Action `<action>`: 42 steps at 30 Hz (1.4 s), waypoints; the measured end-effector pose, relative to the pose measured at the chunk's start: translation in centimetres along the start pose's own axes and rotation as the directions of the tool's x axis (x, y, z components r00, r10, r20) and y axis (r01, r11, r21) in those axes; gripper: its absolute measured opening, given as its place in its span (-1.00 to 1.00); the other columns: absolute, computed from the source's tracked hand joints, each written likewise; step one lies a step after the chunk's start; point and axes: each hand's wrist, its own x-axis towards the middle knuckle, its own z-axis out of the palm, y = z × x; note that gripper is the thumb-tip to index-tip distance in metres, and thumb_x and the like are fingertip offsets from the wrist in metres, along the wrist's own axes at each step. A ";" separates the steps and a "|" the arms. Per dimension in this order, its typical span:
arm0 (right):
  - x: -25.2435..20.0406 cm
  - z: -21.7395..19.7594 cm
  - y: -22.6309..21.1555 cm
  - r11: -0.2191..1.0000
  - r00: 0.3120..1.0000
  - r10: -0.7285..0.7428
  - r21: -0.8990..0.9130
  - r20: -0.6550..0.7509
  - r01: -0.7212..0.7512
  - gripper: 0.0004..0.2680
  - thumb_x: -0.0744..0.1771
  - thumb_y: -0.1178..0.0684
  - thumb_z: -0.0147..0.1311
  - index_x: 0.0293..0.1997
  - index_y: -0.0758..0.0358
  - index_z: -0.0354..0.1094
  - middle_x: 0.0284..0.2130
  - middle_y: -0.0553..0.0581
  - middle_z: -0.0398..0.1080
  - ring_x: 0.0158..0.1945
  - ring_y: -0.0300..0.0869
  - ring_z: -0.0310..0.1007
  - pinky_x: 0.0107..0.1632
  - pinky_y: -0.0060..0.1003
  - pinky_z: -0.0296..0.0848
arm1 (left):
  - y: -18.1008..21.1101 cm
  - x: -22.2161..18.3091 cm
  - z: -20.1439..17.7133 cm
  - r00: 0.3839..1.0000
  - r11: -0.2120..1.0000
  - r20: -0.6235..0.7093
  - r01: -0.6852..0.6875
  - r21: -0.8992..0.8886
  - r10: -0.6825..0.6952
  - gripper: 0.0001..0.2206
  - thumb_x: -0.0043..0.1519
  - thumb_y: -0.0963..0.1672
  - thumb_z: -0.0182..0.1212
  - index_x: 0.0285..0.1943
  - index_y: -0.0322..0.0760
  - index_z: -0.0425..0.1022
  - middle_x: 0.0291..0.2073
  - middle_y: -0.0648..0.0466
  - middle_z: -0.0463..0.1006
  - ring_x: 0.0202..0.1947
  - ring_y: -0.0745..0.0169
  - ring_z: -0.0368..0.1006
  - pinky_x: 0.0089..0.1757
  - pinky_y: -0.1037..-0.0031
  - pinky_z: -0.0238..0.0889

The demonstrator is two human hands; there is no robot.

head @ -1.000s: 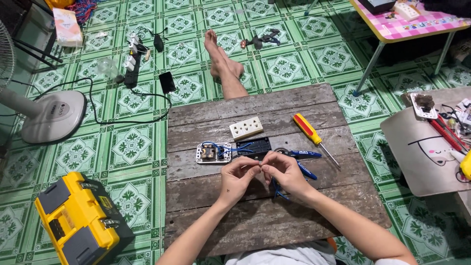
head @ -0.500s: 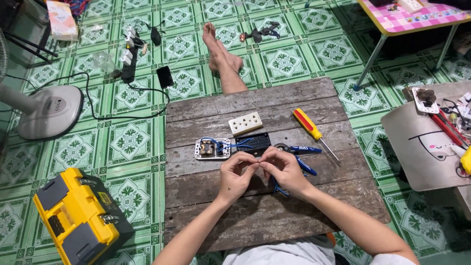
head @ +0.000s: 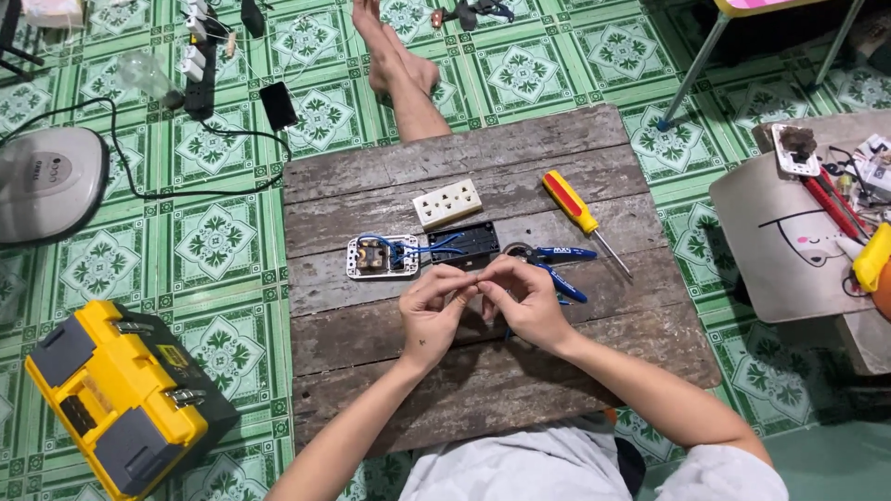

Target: Connecting electrical wires to a component on a wooden board using pliers and a screwdriver.

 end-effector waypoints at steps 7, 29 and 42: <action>0.1 -0.3 0.2 1.000 0.999 -0.007 0.025 0.040 0.006 -0.94 0.35 0.37 0.04 -0.20 0.49 0.44 -0.48 0.21 0.43 -0.61 -0.15 0.57 -0.53 -0.26 0.60 | -0.7 0.3 -0.6 0.999 1.000 0.045 0.010 -0.022 -0.009 -0.91 0.10 -0.31 0.46 -0.27 -0.46 0.67 -0.46 -0.11 0.60 -0.36 0.17 0.56 -0.28 0.40 0.53; 0.2 -0.5 -0.2 1.000 0.999 0.024 0.001 -0.044 -0.024 -0.91 0.35 0.39 0.01 -0.14 0.45 0.40 -0.43 0.19 0.46 -0.57 -0.15 0.57 -0.46 -0.24 0.59 | 0.3 0.9 -0.8 0.960 0.960 -0.017 0.279 -0.021 -0.280 -0.89 0.30 -0.20 0.28 -0.03 -0.34 0.57 -0.26 -0.02 0.70 -0.23 0.32 0.57 -0.14 0.48 0.44; 3.1 -8.4 -4.1 0.960 0.983 -0.005 -0.276 -0.185 -0.047 -0.92 0.37 0.41 0.10 -0.10 0.48 0.43 -0.33 0.28 0.42 -0.43 -0.06 0.59 -0.32 -0.17 0.60 | 2.9 5.0 -4.4 0.881 0.916 0.445 -0.036 0.401 -0.159 -0.94 0.20 -0.23 0.39 -0.32 -0.22 0.63 -0.47 0.08 0.68 -0.46 0.12 0.61 -0.27 0.40 0.49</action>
